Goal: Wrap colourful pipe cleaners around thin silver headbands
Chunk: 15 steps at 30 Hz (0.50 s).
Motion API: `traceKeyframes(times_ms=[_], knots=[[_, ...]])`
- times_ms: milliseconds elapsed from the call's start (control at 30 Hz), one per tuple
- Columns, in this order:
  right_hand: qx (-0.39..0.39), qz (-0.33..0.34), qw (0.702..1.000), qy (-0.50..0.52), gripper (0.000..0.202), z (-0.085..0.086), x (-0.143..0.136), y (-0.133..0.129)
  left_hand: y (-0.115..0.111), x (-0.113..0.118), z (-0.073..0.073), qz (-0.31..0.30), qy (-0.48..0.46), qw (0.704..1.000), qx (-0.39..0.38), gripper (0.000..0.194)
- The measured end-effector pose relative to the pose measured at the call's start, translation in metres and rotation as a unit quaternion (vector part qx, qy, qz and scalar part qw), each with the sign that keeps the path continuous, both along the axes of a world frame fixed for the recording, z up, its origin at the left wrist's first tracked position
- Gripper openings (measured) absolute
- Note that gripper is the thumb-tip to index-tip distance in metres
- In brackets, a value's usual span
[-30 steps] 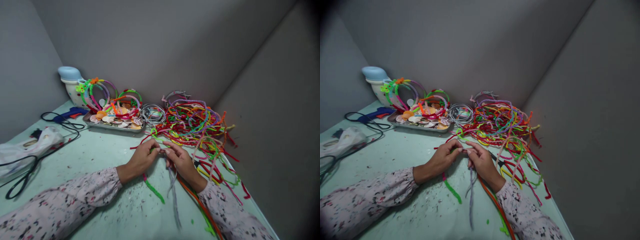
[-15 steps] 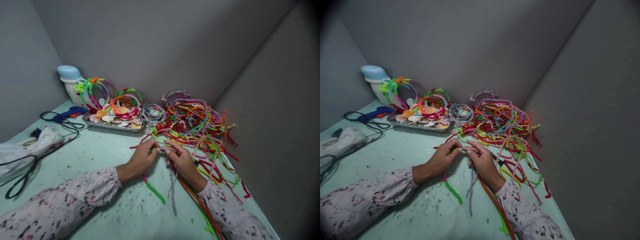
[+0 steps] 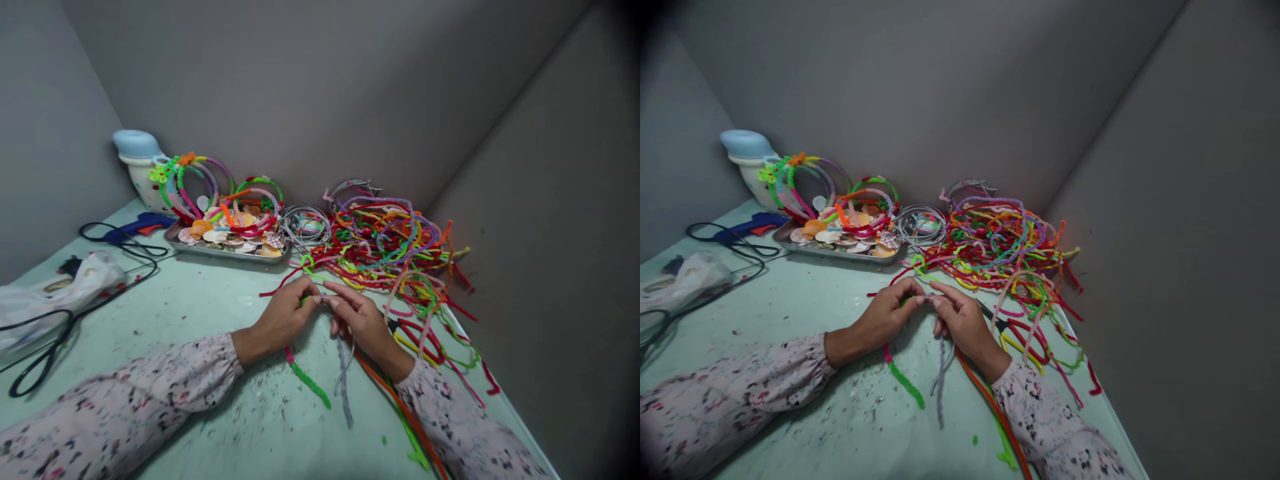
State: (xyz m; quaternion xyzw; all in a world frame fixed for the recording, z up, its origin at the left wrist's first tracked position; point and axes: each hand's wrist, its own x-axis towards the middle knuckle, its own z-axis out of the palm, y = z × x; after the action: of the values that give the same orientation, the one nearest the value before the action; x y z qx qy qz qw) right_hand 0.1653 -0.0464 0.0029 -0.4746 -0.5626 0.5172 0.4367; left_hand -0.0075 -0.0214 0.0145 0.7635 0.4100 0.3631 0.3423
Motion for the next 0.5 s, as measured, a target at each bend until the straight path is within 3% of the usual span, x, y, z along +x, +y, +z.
traceKeyframes(times_ms=[200, 500], knots=[[0.008, 0.008, 1.0, 0.002, 0.041, -0.001, 0.0004, -0.0011, -0.0006, -0.0003, 0.0006, -0.01, -0.012, 1.0, -0.001, 0.014], [0.031, -0.035, 0.999, 0.007, 0.035, -0.0013, 0.0003, 0.0007, -0.0008, 0.0007, -0.0009, -0.027, -0.02, 0.999, -0.017, 0.012]])
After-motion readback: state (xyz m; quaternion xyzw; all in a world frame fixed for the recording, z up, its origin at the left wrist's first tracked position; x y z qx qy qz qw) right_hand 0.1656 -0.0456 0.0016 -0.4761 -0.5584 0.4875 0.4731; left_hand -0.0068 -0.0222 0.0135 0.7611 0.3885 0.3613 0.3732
